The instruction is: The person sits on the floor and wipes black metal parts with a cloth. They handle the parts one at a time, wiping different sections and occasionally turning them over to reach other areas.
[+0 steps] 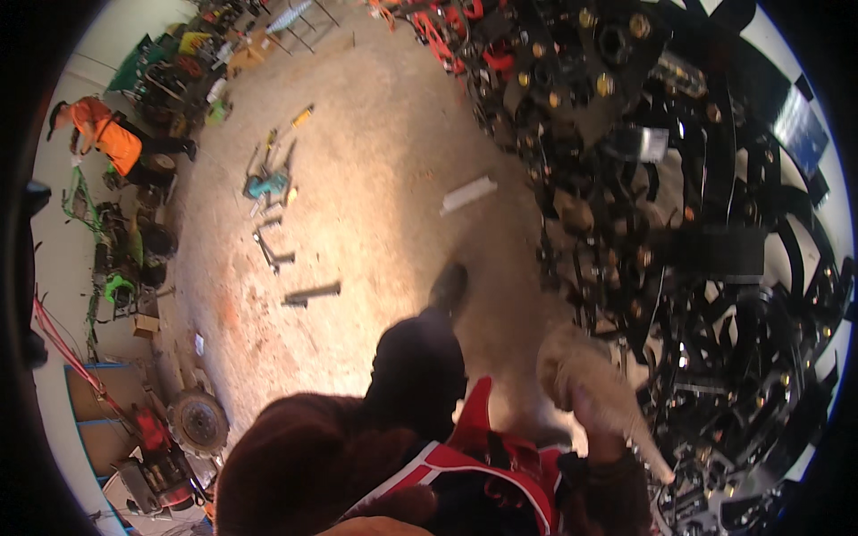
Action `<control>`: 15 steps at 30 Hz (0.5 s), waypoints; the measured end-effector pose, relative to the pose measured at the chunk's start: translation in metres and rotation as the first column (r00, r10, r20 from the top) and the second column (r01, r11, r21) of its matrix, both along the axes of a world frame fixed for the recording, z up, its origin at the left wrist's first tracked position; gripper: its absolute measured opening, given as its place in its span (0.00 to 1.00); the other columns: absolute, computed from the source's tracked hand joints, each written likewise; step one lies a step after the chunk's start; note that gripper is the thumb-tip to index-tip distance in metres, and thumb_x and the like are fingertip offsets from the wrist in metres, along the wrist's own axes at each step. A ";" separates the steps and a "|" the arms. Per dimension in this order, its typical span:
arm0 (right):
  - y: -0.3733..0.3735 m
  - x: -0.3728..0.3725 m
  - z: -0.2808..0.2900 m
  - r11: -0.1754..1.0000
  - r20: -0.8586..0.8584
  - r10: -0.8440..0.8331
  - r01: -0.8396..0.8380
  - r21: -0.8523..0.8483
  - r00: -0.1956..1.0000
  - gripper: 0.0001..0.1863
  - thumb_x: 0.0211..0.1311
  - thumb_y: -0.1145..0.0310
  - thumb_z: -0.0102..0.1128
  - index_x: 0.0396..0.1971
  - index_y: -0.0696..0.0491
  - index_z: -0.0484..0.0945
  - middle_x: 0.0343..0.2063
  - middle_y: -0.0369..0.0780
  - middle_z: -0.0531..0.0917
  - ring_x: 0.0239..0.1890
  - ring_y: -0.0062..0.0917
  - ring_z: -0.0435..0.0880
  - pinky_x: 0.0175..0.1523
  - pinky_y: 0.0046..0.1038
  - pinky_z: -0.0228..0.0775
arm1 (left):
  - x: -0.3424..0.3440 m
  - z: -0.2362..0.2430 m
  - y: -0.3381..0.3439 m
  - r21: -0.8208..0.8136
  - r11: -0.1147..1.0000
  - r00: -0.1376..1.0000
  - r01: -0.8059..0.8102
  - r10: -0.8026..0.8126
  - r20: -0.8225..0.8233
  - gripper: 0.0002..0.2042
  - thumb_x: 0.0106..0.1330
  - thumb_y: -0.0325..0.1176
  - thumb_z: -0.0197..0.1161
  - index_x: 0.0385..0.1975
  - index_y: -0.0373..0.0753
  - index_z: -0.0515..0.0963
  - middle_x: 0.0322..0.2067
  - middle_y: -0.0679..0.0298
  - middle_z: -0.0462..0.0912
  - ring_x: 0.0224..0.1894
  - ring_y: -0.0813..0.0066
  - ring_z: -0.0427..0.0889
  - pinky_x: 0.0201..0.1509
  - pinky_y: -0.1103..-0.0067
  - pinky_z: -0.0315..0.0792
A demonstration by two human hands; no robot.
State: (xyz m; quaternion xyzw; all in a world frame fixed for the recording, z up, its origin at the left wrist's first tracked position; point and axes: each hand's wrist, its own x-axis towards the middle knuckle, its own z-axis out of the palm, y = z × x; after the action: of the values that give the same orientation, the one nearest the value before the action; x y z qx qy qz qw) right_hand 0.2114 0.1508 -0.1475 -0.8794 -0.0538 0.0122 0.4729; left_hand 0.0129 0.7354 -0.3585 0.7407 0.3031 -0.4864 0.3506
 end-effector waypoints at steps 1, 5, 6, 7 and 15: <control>-0.001 0.000 0.002 1.000 -0.061 0.018 -0.018 0.011 0.998 0.13 0.67 0.64 0.55 0.47 0.54 0.77 0.43 0.39 0.80 0.48 0.30 0.76 0.53 0.33 0.67 | 0.003 0.003 0.000 0.008 1.000 1.000 -0.009 0.009 -0.015 0.11 0.63 0.40 0.58 0.34 0.40 0.81 0.23 0.63 0.81 0.24 0.71 0.79 0.26 0.73 0.72; -0.009 0.001 0.021 0.994 0.010 0.084 -0.083 -0.077 0.996 0.15 0.64 0.65 0.58 0.48 0.56 0.77 0.45 0.41 0.81 0.50 0.32 0.77 0.57 0.34 0.66 | 0.031 0.010 -0.002 0.022 1.000 1.000 -0.013 0.014 -0.023 0.11 0.63 0.40 0.58 0.35 0.40 0.81 0.23 0.64 0.81 0.24 0.71 0.79 0.26 0.73 0.72; -0.010 0.000 0.026 0.990 0.015 0.101 -0.099 -0.096 0.995 0.16 0.64 0.65 0.58 0.48 0.56 0.77 0.46 0.42 0.81 0.51 0.32 0.77 0.58 0.35 0.65 | 0.040 0.011 -0.003 0.023 1.000 1.000 -0.006 0.006 -0.016 0.11 0.63 0.40 0.58 0.35 0.40 0.81 0.23 0.64 0.81 0.24 0.71 0.79 0.26 0.73 0.72; -0.011 -0.002 0.031 0.989 0.021 0.107 -0.104 -0.109 0.994 0.16 0.63 0.65 0.59 0.48 0.56 0.77 0.46 0.43 0.81 0.51 0.33 0.77 0.59 0.35 0.65 | 0.054 0.012 -0.002 0.019 1.000 1.000 0.010 -0.010 0.000 0.11 0.63 0.40 0.58 0.35 0.40 0.81 0.23 0.64 0.81 0.24 0.71 0.79 0.26 0.73 0.72; 0.030 -0.063 0.064 0.885 0.018 -0.212 0.184 0.427 0.977 0.16 0.61 0.67 0.61 0.46 0.58 0.77 0.41 0.43 0.81 0.49 0.34 0.78 0.60 0.36 0.67 | 0.164 -0.022 -0.003 -0.078 0.964 0.964 0.255 -0.248 0.092 0.12 0.62 0.40 0.58 0.37 0.41 0.81 0.24 0.64 0.81 0.25 0.71 0.80 0.25 0.73 0.72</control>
State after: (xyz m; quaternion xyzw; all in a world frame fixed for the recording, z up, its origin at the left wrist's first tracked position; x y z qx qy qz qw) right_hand 0.1480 0.1804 -0.0834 -0.7568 0.0199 -0.0761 0.6489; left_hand 0.1772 0.7329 -0.3801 0.7759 0.1700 -0.5096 0.3306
